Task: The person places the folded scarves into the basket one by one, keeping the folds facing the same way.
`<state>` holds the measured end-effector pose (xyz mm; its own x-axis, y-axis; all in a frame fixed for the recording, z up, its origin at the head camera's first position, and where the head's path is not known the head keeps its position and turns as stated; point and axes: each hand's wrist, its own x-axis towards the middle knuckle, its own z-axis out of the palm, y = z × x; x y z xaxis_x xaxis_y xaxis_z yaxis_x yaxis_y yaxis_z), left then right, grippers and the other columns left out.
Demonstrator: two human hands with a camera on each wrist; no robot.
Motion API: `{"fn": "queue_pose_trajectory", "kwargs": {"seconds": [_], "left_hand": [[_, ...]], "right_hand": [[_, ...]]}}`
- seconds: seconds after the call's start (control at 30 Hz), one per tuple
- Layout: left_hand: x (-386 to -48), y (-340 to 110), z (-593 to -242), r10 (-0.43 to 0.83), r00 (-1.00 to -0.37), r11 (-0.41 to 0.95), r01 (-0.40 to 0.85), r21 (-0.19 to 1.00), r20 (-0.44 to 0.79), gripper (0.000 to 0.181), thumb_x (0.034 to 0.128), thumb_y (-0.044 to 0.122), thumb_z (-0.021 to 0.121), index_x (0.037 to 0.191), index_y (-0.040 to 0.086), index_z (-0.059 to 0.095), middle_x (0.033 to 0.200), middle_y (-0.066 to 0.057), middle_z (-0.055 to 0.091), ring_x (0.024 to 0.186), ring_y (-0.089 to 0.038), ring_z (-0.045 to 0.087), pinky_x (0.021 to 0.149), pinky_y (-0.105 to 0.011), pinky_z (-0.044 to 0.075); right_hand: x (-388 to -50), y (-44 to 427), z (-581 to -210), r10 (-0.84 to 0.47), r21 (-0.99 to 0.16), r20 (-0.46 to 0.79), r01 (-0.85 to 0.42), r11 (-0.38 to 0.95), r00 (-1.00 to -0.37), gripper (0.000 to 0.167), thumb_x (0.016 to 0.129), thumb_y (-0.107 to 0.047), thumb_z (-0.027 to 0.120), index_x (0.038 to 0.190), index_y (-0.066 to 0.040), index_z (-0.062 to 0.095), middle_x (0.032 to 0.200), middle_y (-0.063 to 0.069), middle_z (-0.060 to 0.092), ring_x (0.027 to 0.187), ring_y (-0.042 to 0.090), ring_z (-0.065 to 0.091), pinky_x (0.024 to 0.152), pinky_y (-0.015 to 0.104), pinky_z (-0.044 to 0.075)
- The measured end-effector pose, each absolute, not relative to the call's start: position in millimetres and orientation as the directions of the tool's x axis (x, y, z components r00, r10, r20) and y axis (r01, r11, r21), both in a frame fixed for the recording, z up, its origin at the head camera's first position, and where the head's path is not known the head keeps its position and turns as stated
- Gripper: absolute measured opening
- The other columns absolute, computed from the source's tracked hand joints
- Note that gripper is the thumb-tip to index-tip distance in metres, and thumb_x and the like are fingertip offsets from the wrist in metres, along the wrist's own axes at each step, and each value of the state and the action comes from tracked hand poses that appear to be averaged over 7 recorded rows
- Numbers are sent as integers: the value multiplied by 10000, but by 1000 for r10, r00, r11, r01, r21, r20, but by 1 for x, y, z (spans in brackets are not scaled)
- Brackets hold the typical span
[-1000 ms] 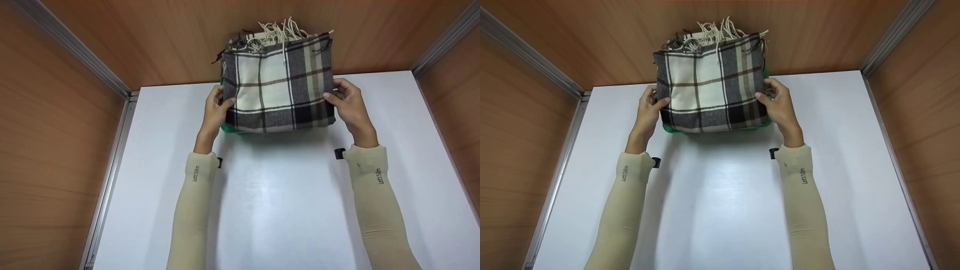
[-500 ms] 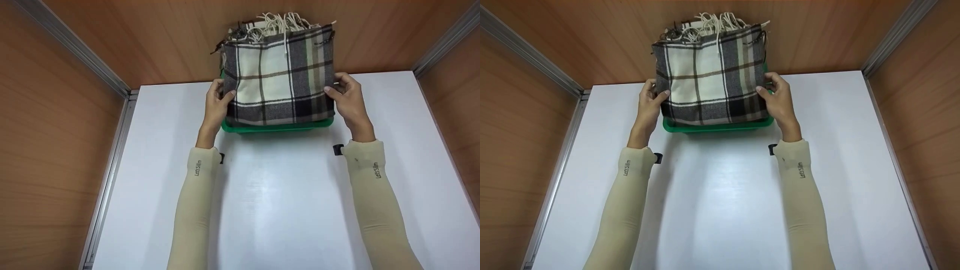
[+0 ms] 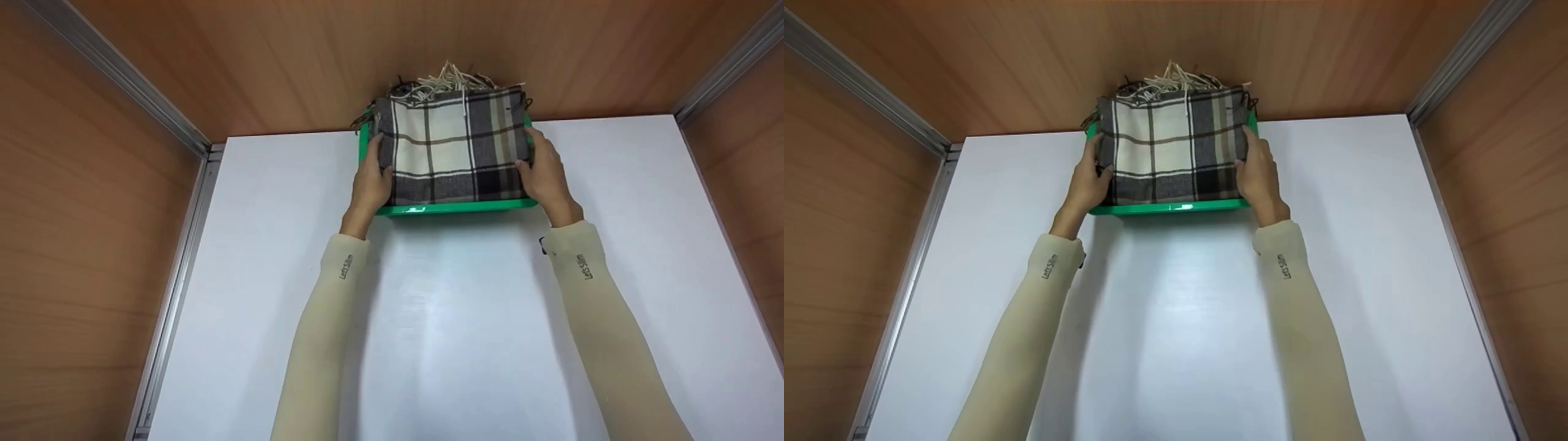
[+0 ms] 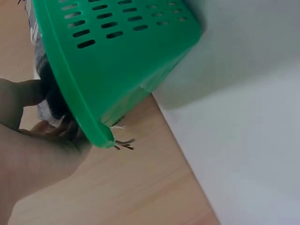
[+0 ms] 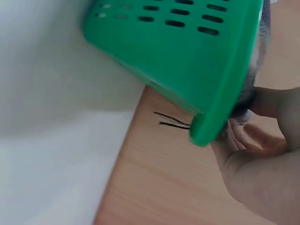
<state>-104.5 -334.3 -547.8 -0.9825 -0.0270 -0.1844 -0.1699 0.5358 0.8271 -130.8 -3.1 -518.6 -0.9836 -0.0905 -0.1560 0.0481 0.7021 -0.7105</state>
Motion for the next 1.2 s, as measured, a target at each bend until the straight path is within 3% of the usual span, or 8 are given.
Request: {"fn": "queue_pose_trajectory", "kwargs": {"seconds": [0.1, 0.2, 0.3, 0.43, 0.5, 0.67, 0.83, 1.2], "left_hand": [[-104, -331, -548, -53, -987, 640, -149, 754, -151, 607, 1085, -17, 518, 1655, 88, 335, 1548, -214, 501, 1395, -359, 527, 1146, -450, 435], [-102, -330, -548, -85, -988, 736, -150, 660, -131, 561, 1091, -11, 511, 1629, 108, 412, 1463, -218, 531, 1295, -350, 569, 1071, -445, 477], [-100, -327, -548, -43, -997, 811, -71, 581, -62, 574, 1077, -42, 517, 1615, 146, 453, 1569, -192, 439, 1392, -335, 482, 1116, -441, 440], [-96, -323, -548, 98, -995, 873, 82, 481, -9, 521, 1075, -18, 542, 1567, 152, 534, 1685, -127, 349, 1548, -342, 320, 1225, -468, 338], [-94, -322, -550, 137, -990, 893, 106, 437, -40, 446, 1112, 87, 528, 1553, 150, 553, 1694, -100, 361, 1578, -335, 285, 1253, -473, 297], [-92, -322, -557, 118, -980, 924, 49, 379, -162, 446, 1161, 282, 429, 1589, 181, 504, 1710, -75, 350, 1595, -308, 268, 1276, -465, 250], [-94, -322, -561, 123, -969, 928, 36, 370, -213, 465, 1165, 308, 390, 1602, 178, 481, 1719, -82, 330, 1604, -309, 247, 1302, -481, 164], [-99, -321, -558, 135, -946, 946, 34, 323, -295, 465, 1172, 288, 349, 1612, 185, 459, 1728, -91, 305, 1610, -309, 229, 1313, -470, 92]], "right_hand": [[-129, -6, -518, -100, -667, -125, 9, 745, -987, 591, 1052, 51, 563, 1615, -8, 392, 1434, 325, 447, 1345, 468, 467, 1133, 567, 387], [-125, -10, -518, -99, -601, -100, -19, 799, -990, 542, 1029, 77, 587, 1557, 10, 487, 1451, 307, 422, 1324, 479, 496, 1058, 581, 456], [-123, -16, -517, -139, -530, -47, -93, 843, -989, 539, 988, 132, 599, 1511, 14, 549, 1571, 276, 352, 1395, 478, 446, 1012, 602, 491], [-122, -22, -517, -240, -467, -39, -195, 862, -970, 555, 975, 173, 553, 1503, 2, 566, 1660, 224, 322, 1508, 445, 335, 1101, 600, 446], [-122, -22, -518, -263, -456, -87, -196, 868, -961, 527, 1000, 150, 534, 1508, 12, 556, 1649, 217, 367, 1526, 423, 334, 1151, 584, 410], [-118, -21, -525, -257, -419, -159, -171, 892, -953, 435, 1040, 89, 518, 1471, 67, 569, 1548, 269, 486, 1424, 462, 467, 1126, 572, 443], [-115, -23, -530, -267, -373, -130, -202, 905, -955, 382, 1042, 75, 537, 1416, 80, 618, 1444, 301, 556, 1307, 497, 552, 1085, 583, 469], [-115, -33, -531, -258, -380, -194, -170, 909, -946, 419, 1028, 158, 513, 1428, 75, 609, 1393, 309, 533, 1311, 472, 529, 1033, 610, 498]]}}
